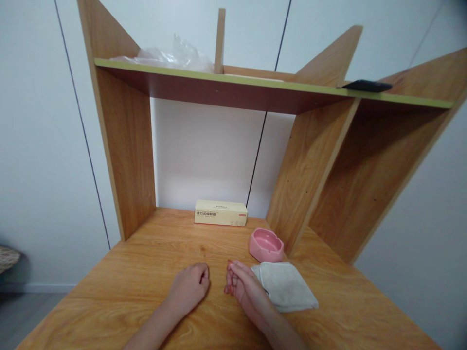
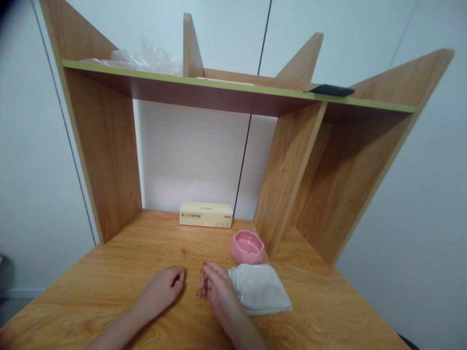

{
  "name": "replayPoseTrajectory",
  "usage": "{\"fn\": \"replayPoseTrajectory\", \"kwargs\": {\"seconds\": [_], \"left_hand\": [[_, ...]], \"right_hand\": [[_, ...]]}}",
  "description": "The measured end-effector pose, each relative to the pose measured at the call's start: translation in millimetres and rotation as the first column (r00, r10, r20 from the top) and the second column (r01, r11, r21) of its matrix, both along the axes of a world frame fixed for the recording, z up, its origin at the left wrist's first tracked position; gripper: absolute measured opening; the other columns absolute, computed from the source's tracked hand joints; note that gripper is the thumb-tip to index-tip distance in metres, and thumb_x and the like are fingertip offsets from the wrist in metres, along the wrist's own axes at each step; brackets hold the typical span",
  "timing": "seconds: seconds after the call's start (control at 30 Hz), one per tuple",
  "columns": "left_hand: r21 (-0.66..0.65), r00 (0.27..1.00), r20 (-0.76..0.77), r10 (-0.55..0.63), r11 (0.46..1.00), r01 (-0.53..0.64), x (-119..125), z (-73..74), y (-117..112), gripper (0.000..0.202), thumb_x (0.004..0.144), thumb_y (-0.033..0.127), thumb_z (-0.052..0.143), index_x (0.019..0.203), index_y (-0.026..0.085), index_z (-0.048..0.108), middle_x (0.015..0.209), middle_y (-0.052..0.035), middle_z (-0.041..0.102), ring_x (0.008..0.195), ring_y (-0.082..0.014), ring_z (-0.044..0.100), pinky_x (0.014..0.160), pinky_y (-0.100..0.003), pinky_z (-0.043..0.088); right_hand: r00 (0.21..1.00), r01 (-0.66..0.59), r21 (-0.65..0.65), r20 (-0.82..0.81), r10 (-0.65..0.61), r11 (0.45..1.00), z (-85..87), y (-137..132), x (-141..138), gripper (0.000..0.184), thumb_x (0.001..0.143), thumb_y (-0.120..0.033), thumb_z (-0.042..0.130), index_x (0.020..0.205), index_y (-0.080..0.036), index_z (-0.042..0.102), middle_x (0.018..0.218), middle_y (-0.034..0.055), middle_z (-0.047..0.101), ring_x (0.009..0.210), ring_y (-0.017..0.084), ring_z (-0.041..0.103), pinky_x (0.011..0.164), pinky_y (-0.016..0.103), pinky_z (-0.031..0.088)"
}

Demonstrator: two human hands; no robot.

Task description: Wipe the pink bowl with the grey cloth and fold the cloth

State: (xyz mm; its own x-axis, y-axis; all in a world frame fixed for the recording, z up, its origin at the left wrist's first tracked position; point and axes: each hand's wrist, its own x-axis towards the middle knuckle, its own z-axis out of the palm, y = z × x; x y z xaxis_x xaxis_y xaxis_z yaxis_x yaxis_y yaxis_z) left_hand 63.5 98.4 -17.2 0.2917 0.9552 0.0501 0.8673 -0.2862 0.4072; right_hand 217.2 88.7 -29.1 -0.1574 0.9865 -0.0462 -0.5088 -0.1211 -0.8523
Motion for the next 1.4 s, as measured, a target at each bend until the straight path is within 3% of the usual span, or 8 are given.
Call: {"fn": "replayPoseTrajectory", "kwargs": {"seconds": [1.1,1.4], "left_hand": [[-0.030,1.000,-0.002,0.024,0.999,-0.024,0.6,3.6,-1.8,0.017,0.075,0.013,0.039,0.071,0.019,0.055,0.073,-0.0018,0.063,0.067,-0.0143,0.055,0.057,-0.021,0.032],[-0.021,1.000,-0.021,0.015,1.000,-0.015,0.1,1.0,-0.5,0.019,0.076,0.014,0.039,0.074,0.019,0.057,0.076,-0.0027,0.063,0.071,-0.0152,0.056,0.060,-0.022,0.033]], "right_hand": [[1.000,-0.007,-0.013,0.000,0.007,1.000,-0.4,0.1,-0.1,0.032,0.061,-0.041,0.070,0.065,-0.017,0.049,0.046,-0.0061,0.049,0.038,0.006,0.042,0.042,0.019,0.035],[0.999,-0.040,-0.007,-0.008,0.040,0.999,2.4,-2.6,0.5,0.031,0.061,-0.041,0.069,0.066,-0.017,0.049,0.049,-0.0047,0.052,0.049,0.011,0.054,0.051,0.023,0.040]]}}
